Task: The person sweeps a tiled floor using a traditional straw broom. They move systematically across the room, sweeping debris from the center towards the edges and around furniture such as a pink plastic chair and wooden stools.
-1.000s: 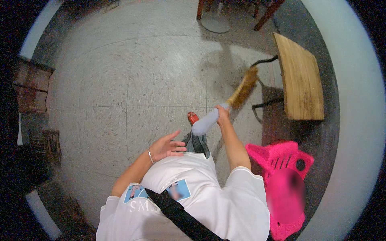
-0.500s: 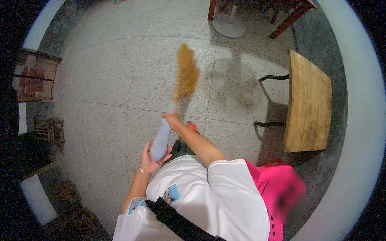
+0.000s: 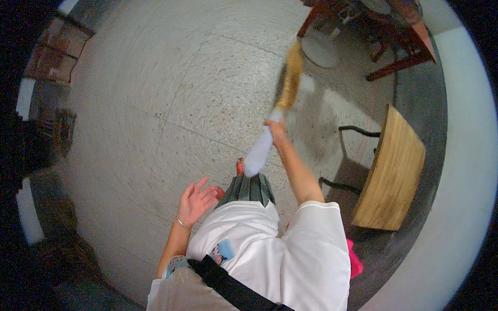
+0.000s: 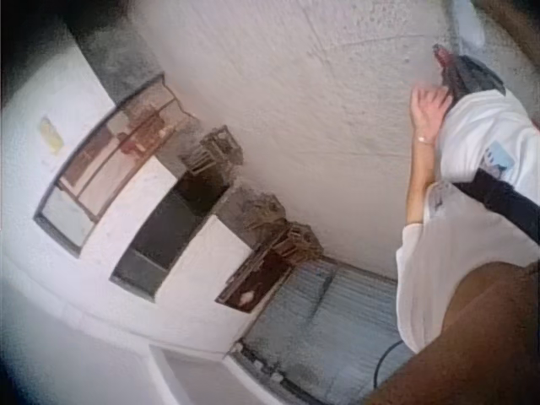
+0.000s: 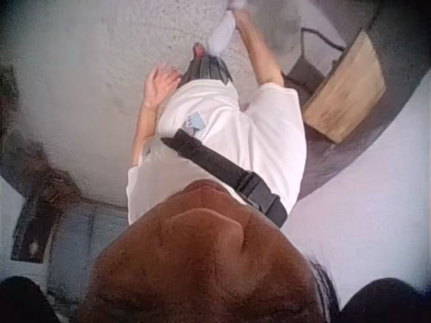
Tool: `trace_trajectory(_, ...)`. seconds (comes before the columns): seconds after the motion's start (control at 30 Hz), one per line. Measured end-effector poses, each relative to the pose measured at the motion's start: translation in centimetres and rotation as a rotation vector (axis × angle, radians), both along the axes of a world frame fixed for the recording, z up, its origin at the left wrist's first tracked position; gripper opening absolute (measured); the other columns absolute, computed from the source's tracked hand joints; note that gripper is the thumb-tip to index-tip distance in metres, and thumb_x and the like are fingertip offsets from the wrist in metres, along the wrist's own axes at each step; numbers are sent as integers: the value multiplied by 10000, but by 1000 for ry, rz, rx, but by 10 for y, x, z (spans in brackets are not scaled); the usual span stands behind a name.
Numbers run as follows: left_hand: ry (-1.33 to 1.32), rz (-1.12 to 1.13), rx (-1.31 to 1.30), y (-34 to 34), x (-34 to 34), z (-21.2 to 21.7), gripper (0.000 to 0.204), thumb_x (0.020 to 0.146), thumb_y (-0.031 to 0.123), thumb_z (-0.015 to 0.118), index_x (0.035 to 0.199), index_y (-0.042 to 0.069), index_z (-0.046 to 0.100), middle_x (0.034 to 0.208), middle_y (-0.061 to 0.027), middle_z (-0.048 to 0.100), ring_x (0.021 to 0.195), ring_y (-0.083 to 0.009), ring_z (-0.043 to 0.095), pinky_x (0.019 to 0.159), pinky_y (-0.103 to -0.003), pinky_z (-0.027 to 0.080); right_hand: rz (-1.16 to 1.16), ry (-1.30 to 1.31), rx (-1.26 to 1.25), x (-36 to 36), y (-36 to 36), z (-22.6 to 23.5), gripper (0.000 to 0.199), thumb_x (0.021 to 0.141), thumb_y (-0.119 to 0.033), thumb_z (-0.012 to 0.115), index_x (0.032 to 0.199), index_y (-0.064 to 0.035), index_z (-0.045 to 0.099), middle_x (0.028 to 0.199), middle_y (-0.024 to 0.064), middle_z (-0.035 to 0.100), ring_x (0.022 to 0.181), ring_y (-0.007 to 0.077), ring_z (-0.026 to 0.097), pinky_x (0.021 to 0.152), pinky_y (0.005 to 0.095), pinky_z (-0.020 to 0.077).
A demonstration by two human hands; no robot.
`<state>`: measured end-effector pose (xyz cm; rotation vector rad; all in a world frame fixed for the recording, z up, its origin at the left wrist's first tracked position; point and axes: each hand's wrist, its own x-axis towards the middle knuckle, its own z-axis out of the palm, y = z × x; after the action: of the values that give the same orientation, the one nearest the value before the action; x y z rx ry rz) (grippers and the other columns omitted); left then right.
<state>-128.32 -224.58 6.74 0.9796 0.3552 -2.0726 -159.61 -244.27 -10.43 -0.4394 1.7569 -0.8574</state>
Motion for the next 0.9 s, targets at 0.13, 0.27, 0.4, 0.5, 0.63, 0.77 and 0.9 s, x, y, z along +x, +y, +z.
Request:
trace_trajectory(0.13, 14, 94, 69, 21, 8, -13, 501, 871, 362, 417, 1281, 87, 332, 1077, -174, 526, 1003, -291, 526, 857, -439, 440, -170, -24, 247, -61, -53, -46, 356, 704, -135, 622, 986, 26, 476, 794, 141, 556, 634, 264, 562, 527, 386, 465)
trace_trajectory(0.27, 22, 152, 104, 35, 13, -16, 471, 865, 343, 432, 1252, 83, 363, 1073, -175, 529, 1000, -295, 527, 867, -445, 431, 8, -104, 362, -72, -94, -60, 213, 783, -233, 552, 830, -26, 544, 656, 93, 564, 541, 247, 560, 475, 419, 453)
trace_trajectory(0.4, 5, 185, 142, 39, 13, -19, 470, 865, 342, 434, 1252, 84, 363, 1069, -172, 531, 1007, -294, 522, 886, -448, 414, 149, -31, 272, -9, -103, -54, 266, 722, -176, 593, 888, 14, 509, 750, 123, 562, 599, 260, 566, 514, 428, 467)
trace_trajectory(0.5, -10, 191, 133, 33, 8, -17, 477, 869, 348, 423, 1258, 80, 359, 1076, -166, 533, 1009, -284, 522, 891, -439, 410, 227, 58, 211, 60, -100, -25, 565, 581, -37, 693, 1052, 94, 411, 890, 202, 549, 701, 312, 584, 553, 443, 497)
trace_trajectory(0.63, -18, 190, 95, 23, 5, -18, 490, 868, 349, 428, 1270, 81, 345, 1069, -157, 527, 1003, -274, 518, 888, -431, 412, 603, 33, 19, 96, -99, -36, 721, 595, -112, 677, 1217, 50, 351, 1044, 205, 530, 827, 312, 574, 566, 422, 498)
trace_trajectory(0.77, -62, 185, 81, 12, 7, -10, 486, 874, 342, 408, 1278, 79, 353, 1089, -154, 541, 1024, -267, 516, 899, -417, 407, 756, -199, 54, 114, -97, -9, 814, 617, -129, 647, 1318, -53, 239, 951, 159, 540, 719, 246, 573, 558, 368, 494)
trace_trajectory(0.9, -67, 289, 103, 46, 15, -3, 486, 863, 329, 445, 1269, 74, 368, 1078, -154, 524, 1021, -269, 511, 906, -411, 406, 866, -555, 216, 126, -18, 69, 702, 621, -114, 616, 1257, -92, 319, 811, 95, 533, 648, 186, 549, 541, 330, 483)
